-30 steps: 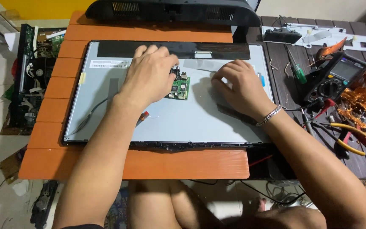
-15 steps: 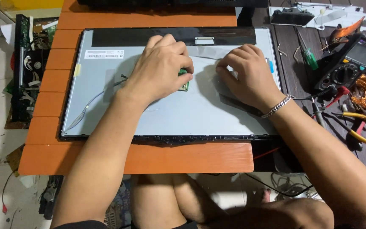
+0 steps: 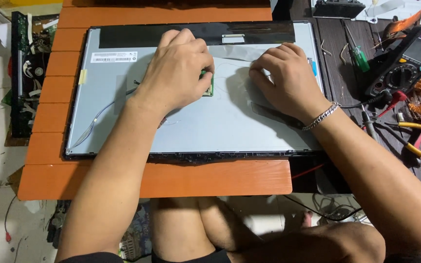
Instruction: Soldering and repairing electronic components on a circuit board.
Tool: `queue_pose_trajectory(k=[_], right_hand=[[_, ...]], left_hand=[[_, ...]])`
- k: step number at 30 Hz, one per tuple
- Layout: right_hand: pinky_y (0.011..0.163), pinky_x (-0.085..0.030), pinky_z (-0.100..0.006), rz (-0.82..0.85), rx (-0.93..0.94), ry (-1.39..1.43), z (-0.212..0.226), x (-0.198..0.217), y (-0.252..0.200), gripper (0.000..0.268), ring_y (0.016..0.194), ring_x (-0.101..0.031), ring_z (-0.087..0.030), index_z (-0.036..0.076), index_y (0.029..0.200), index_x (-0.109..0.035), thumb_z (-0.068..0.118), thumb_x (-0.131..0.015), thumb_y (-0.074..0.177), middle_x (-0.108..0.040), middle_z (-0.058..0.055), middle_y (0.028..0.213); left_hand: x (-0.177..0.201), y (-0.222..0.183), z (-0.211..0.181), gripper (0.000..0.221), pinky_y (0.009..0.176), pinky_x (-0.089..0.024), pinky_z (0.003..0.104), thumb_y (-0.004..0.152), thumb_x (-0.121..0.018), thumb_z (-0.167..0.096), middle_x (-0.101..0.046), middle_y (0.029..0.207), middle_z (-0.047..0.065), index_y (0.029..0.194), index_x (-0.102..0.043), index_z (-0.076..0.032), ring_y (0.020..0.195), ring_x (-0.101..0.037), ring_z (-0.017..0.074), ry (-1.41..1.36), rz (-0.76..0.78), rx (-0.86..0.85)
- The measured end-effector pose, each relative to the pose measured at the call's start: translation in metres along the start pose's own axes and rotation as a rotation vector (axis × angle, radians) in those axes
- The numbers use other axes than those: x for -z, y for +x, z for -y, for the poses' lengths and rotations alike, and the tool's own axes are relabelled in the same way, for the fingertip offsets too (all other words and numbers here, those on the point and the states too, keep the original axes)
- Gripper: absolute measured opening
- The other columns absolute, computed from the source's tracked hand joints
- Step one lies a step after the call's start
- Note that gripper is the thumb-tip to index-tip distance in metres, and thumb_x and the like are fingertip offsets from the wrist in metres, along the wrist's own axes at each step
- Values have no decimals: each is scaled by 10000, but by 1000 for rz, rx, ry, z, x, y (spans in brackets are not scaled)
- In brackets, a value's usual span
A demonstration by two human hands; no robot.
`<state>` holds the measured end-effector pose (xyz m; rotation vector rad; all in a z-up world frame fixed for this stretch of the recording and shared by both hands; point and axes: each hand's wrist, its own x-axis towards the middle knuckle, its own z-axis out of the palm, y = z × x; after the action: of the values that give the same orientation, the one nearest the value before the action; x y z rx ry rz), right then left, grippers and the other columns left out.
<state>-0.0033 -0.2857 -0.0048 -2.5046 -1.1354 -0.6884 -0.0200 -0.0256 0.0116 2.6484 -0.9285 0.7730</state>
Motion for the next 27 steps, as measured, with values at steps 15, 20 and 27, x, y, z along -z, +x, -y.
queue_pose_trajectory(k=[15,20,27], right_hand=[[1110,-420,-452,18,-5,-23,-1,-1,-2,81,958,-667,-259,24,1003,-746,86,-765,954,-734,-103,1021],[1124,-400,-462,34,-20,6,0,1,-2,77,971,-659,-271,26,998,-752,76,-750,939,-728,-108,1030],[1145,-399,-470,25,-17,-21,-5,1,-3,60,938,-662,-270,15,990,-752,63,-729,962,-725,-114,1014]], left_hand=[[-1,-1,3,39,1138,-363,482,833,-771,-109,-729,875,6,830,-810,-108,892,-609,223,40,-25,-1],[2,1,2,9,990,-461,371,791,-780,-74,-726,862,26,786,-783,-67,876,-586,233,13,-56,-30],[2,-1,1,41,974,-478,380,774,-740,-51,-689,821,34,776,-770,-78,864,-552,243,-43,-18,12]])
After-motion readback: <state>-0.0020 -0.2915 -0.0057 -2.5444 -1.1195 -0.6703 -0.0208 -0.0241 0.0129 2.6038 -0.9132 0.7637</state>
